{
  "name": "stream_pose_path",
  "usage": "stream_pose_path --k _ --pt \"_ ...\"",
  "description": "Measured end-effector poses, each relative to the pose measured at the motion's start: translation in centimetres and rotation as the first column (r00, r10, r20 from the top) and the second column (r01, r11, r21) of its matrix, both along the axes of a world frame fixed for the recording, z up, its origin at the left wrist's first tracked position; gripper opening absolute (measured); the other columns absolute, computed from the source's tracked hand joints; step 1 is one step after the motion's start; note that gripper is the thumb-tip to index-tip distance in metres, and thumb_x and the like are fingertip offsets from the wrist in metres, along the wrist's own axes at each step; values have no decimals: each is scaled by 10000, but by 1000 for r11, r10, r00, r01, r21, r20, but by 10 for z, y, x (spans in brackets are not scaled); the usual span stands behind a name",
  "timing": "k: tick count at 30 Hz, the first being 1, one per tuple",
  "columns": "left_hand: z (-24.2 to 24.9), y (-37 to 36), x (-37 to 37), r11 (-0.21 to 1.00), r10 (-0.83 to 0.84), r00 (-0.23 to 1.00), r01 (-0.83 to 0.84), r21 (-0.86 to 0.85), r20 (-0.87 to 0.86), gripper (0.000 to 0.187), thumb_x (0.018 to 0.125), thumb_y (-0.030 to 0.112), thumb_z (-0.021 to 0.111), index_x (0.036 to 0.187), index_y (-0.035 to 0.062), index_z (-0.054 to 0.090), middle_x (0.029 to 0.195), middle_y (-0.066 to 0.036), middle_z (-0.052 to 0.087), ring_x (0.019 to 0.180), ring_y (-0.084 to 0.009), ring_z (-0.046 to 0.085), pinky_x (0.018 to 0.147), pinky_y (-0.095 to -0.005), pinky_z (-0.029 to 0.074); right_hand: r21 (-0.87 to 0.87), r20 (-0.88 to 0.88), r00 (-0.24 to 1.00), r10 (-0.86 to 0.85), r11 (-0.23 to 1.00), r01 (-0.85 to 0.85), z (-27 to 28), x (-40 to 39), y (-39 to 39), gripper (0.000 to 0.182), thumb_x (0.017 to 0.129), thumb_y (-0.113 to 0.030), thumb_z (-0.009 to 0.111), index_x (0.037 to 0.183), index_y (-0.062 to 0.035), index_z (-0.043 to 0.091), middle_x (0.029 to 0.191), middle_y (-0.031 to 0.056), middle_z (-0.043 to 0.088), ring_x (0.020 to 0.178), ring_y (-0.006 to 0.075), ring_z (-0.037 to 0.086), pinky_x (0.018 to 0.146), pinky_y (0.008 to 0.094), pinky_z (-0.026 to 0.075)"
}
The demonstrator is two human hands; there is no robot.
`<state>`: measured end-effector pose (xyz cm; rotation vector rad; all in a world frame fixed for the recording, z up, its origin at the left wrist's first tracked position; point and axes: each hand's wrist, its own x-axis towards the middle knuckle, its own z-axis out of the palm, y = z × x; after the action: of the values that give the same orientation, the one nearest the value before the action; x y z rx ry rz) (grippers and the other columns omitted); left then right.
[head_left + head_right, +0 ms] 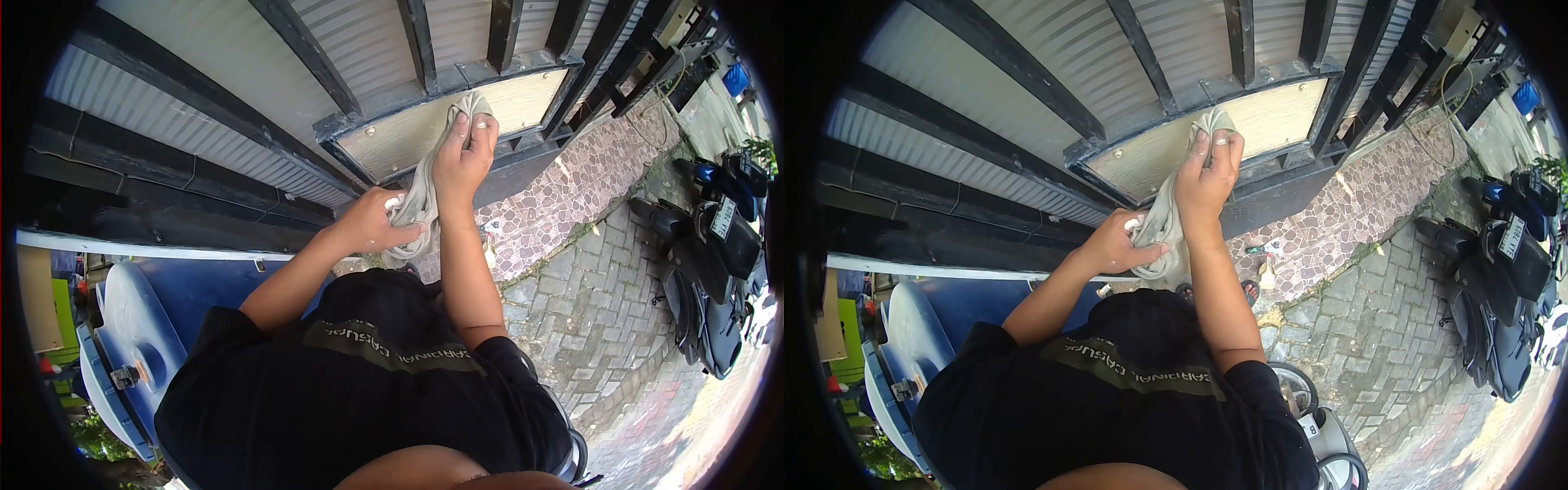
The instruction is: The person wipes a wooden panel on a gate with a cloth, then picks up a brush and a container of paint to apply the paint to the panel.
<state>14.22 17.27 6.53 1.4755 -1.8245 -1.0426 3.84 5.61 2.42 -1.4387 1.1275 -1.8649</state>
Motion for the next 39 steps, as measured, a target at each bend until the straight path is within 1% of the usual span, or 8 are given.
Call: stream_pose_path --k 4,8,14,19,27,29,34,39 --pt "-2 9 10 993 103 994 -105 -60 -35 259 740 123 716 964 13 648 795 -89 687 652 -171 631 675 -306 499 -40 -36 999 14 999 -15 12 22 9 151 920 -75 526 885 70 550 857 165 499 721 309 512 659 366 412" --pt "-2 24 27 999 -12 999 10 -37 -46 241 740 110 709 947 0 653 776 -97 690 651 -180 649 665 -308 501 -63 -52 987 152 986 -155 6 34 29 115 892 -20 531 898 90 563 887 196 510 750 350 526 687 393 428" --pt "-10 26 25 974 227 963 -226 23 -146 305 748 161 728 980 -19 646 773 -98 690 688 -174 658 693 -306 500 34 -53 998 -16 999 18 12 26 10 172 909 -74 534 880 92 567 888 190 510 759 338 526 693 383 422" --pt "-11 41 47 999 -9 994 5 -36 -110 292 731 182 729 951 5 652 796 -108 688 697 -181 661 690 -309 500 -29 -136 987 91 995 -96 5 57 50 115 885 -32 552 884 81 574 897 183 515 768 334 535 682 386 427" --pt "-28 61 56 994 47 985 -63 -92 -166 251 712 157 728 892 -2 653 776 -109 686 689 -182 662 682 -301 500 -129 -176 984 37 990 -60 2 71 62 111 885 -31 551 861 73 582 844 160 517 690 300 515 627 359 421" --pt "-27 68 70 990 4 994 -19 -142 -108 281 699 220 743 833 -5 642 708 -164 646 642 -279 642 628 -345 487 -147 -167 982 92 982 -117 2 82 75 94 876 -24 562 858 67 581 850 164 520 705 300 523 633 359 423" --pt "-31 88 77 994 42 979 -61 -93 -199 272 714 220 736 828 -7 639 693 -149 642 598 -253 617 624 -337 486 -204 -180 974 139 963 -175 -2 92 84 76 838 17 581 884 77 579 923 200 527 753 331 553 637 382 441" --pt "-26 81 77 969 225 958 -240 -66 -176 238 713 144 726 879 -11 654 752 -98 683 665 -154 656 664 -295 503 -49 -133 989 -65 997 59 1 92 70 137 884 -44 550 889 92 565 877 199 488 723 341 512 637 416 400"
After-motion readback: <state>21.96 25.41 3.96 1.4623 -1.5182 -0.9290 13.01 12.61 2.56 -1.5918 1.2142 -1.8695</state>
